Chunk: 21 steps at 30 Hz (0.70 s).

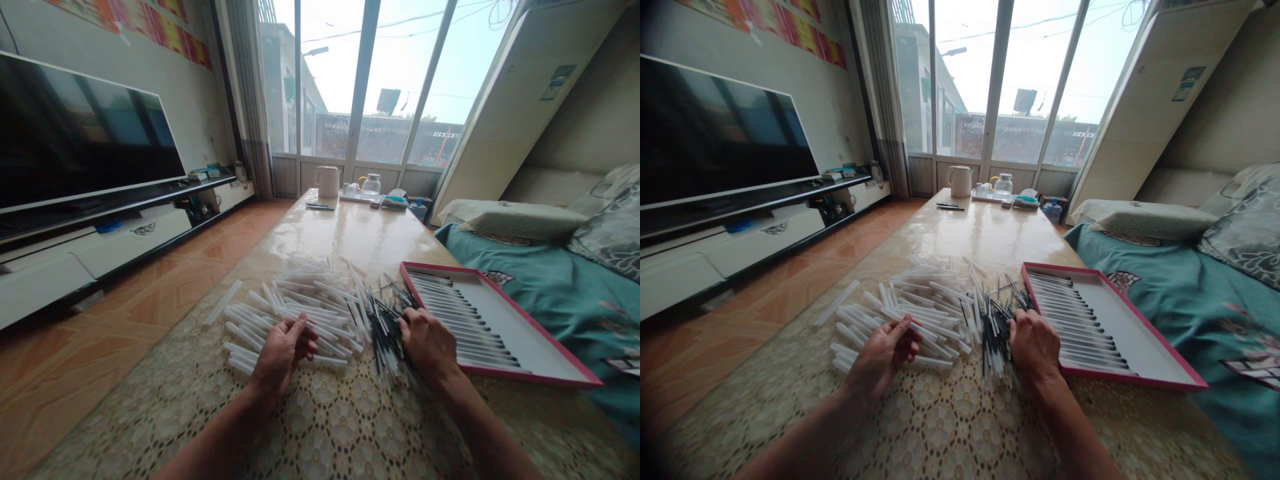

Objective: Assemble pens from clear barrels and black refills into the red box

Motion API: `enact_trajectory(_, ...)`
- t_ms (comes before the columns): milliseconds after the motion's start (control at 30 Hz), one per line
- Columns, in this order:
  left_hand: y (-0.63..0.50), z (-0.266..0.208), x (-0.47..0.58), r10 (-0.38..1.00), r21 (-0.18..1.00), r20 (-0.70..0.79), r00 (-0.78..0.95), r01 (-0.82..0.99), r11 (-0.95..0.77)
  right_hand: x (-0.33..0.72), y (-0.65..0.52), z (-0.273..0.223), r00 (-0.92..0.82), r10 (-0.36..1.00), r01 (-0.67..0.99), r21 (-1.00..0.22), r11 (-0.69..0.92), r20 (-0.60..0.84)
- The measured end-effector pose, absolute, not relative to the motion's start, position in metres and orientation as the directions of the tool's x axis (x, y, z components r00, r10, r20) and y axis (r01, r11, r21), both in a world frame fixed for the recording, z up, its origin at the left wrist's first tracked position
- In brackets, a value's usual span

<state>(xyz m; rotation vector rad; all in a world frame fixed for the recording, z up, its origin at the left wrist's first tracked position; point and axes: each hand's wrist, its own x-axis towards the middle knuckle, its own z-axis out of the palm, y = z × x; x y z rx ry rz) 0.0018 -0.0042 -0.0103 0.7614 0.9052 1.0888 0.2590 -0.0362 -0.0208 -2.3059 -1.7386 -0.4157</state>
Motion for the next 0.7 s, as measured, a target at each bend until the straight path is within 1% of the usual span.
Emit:
enact_trajectory(67, -0.005, -0.009, 0.002, 0.956, 0.864, -0.236, 0.175, -0.413, 0.289, 0.26, -0.037, -0.016, 0.282, 0.873, 0.953, -0.009, -0.304, 0.399)
enact_trajectory(100, -0.005, -0.008, 0.002, 0.959, 0.86, -0.237, 0.158, -0.425, 0.283, 0.261, -0.037, -0.014, 0.285, 0.856, 0.952, -0.028, -0.303, 0.431)
enact_trajectory(133, -0.005, -0.007, 0.001, 0.962, 0.854, -0.236, 0.137, -0.443, 0.272, 0.26, -0.036, -0.012, 0.282, 0.836, 0.957, -0.072, -0.281, 0.471)
enact_trajectory(200, -0.005, -0.006, 0.001, 0.971, 0.837, -0.225, 0.084, -0.493, 0.237, 0.256, -0.035, -0.009, 0.266, 0.785, 0.96, -0.227, -0.163, 0.56)
enact_trajectory(267, -0.004, -0.005, -0.001, 0.976, 0.81, -0.216, 0.03, -0.553, 0.196, 0.247, -0.035, -0.006, 0.261, 0.738, 0.915, -0.404, 0.017, 0.622)
enact_trajectory(333, -0.001, -0.005, -0.002, 0.973, 0.77, -0.23, -0.019, -0.615, 0.17, 0.233, -0.037, -0.004, 0.252, 0.741, 0.828, -0.535, 0.168, 0.622)
enact_trajectory(400, 0.002, -0.006, -0.004, 0.964, 0.728, -0.263, -0.046, -0.665, 0.166, 0.218, -0.041, -0.002, 0.215, 0.779, 0.741, -0.618, 0.262, 0.589)
enact_trajectory(500, 0.006, -0.008, -0.006, 0.954, 0.688, -0.294, -0.052, -0.705, 0.173, 0.201, -0.047, 0.001, 0.173, 0.803, 0.677, -0.661, 0.323, 0.57)
enact_trajectory(700, 0.004, -0.009, -0.004, 0.954, 0.674, -0.299, -0.023, -0.712, 0.194, 0.191, -0.051, 0.003, 0.135, 0.793, 0.683, -0.636, 0.36, 0.594)
